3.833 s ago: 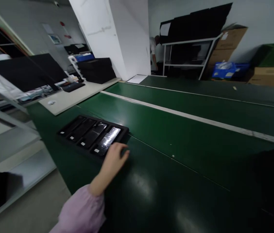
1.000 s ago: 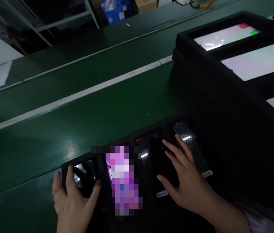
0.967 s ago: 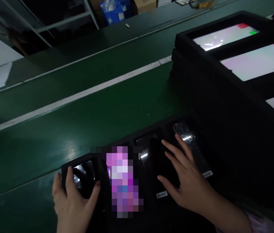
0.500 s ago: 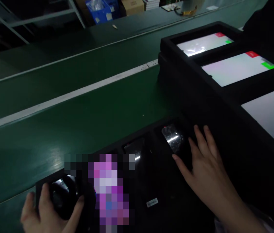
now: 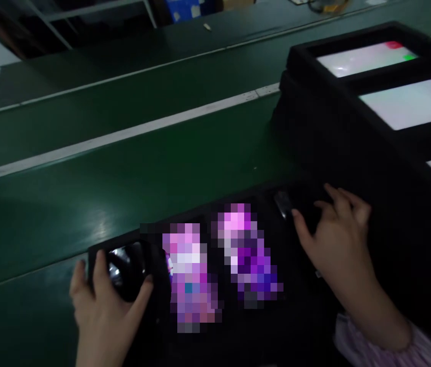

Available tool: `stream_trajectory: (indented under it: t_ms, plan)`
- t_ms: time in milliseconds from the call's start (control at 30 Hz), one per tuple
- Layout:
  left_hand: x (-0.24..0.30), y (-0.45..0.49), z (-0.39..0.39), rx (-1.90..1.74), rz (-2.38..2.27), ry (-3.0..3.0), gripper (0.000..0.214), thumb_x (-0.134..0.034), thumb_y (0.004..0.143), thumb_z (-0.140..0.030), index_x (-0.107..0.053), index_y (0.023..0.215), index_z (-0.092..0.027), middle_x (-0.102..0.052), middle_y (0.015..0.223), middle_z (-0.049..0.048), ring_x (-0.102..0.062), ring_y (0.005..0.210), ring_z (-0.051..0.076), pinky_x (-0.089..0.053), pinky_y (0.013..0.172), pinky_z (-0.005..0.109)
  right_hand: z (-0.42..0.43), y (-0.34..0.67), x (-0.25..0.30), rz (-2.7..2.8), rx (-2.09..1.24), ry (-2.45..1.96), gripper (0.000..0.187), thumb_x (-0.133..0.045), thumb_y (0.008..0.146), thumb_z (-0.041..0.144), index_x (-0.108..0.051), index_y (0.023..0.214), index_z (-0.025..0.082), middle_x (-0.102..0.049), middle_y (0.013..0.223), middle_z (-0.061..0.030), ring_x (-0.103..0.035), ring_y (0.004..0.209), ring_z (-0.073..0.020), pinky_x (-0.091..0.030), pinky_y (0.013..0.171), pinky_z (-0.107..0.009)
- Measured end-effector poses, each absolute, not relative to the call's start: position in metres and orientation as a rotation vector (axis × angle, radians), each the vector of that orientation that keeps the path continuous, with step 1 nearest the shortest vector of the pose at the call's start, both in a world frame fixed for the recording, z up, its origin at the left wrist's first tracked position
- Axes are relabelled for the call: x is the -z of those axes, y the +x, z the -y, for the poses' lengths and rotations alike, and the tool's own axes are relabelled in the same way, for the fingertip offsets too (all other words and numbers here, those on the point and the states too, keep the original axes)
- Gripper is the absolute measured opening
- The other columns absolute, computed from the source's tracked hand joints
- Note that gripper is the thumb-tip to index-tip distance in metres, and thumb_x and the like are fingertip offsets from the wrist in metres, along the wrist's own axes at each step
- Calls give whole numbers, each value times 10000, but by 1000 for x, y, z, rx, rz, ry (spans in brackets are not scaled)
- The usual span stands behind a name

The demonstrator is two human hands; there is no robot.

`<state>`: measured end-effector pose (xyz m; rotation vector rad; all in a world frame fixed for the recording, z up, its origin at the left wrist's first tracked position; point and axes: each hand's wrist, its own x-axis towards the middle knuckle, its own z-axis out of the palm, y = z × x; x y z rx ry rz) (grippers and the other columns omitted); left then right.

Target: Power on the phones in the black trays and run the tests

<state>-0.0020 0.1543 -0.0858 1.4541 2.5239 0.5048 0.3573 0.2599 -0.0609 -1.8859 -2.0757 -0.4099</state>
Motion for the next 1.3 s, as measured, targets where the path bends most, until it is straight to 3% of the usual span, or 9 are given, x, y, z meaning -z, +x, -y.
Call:
stream_trajectory:
  t_ms: [100,267,400,600,800,1000,1167,1300]
  plan:
    - [79,2,-160,-525,-2530,1421,989,-574,908,-660,-269,1679,-123,-153,1737,290,-130,1627,521,-242,1275,726,-271,362,63,2117,410,-1825,615,-408,1060,459,-759,1005,-43,-654,1228,-365,-554,1242,-491,-527,1010,-692]
    - [78,2,-160,-470,-2535,1462,967,-553,917,-641,-298,1655,-71,-137,1732,312,-191,1591,572,-269,1230,789,-277,358,58,2161,445,-1823,850,-233,1050,580,-755,908,-75,-669,1102,-393,-578,1228,-518,-539,955,-685]
    - [76,8,-161,-521,-2550,1449,895,-494,950,-597,-332,1636,-46,-158,1730,313,-226,1577,576,-243,1235,797,-270,354,55,2126,352,-2032,830,-181,1009,645,-755,897,56,-685,1222,-354,-541,1334,-478,-582,816,-631]
    - [72,7,-167,-490,-2543,1349,1050,-511,836,-673,-361,1607,24,-169,1712,346,-228,1569,593,-236,1245,781,-280,362,67,2046,366,-1855,732,-234,1006,655,-694,746,148,-705,969,-307,-604,1255,-448,-529,1015,-656]
    - [69,11,-168,-551,-2531,1329,1047,-509,827,-651,-361,1604,36,-184,1711,348,-214,1588,560,-210,1265,756,-269,374,72,2169,375,-1697,939,-122,1054,747,-749,899,65,-711,1201,-316,-578,1349,-468,-524,1069,-625]
    - [71,7,-165,-550,-2517,1329,999,-531,837,-650,-378,1607,-32,-186,1723,318,-176,1613,520,-201,1263,764,-253,387,79,2164,279,-1589,720,-259,1066,735,-682,989,158,-681,1315,-272,-547,1418,-461,-503,1096,-681]
    - [71,6,-163,-550,-2518,1362,976,-535,868,-678,-402,1591,-37,-218,1707,318,-169,1624,496,-222,1285,712,-239,395,72,2229,164,-1543,545,-365,1090,631,-651,1161,173,-675,1350,-228,-499,1481,-440,-577,997,-610]
    - [75,5,-160,-491,-2513,1371,924,-515,929,-680,-354,1638,-110,-162,1744,279,-174,1622,503,-276,1261,730,-228,394,71,2220,169,-1620,494,-391,1085,620,-637,1209,209,-683,1325,-210,-537,1438,-465,-591,930,-651]
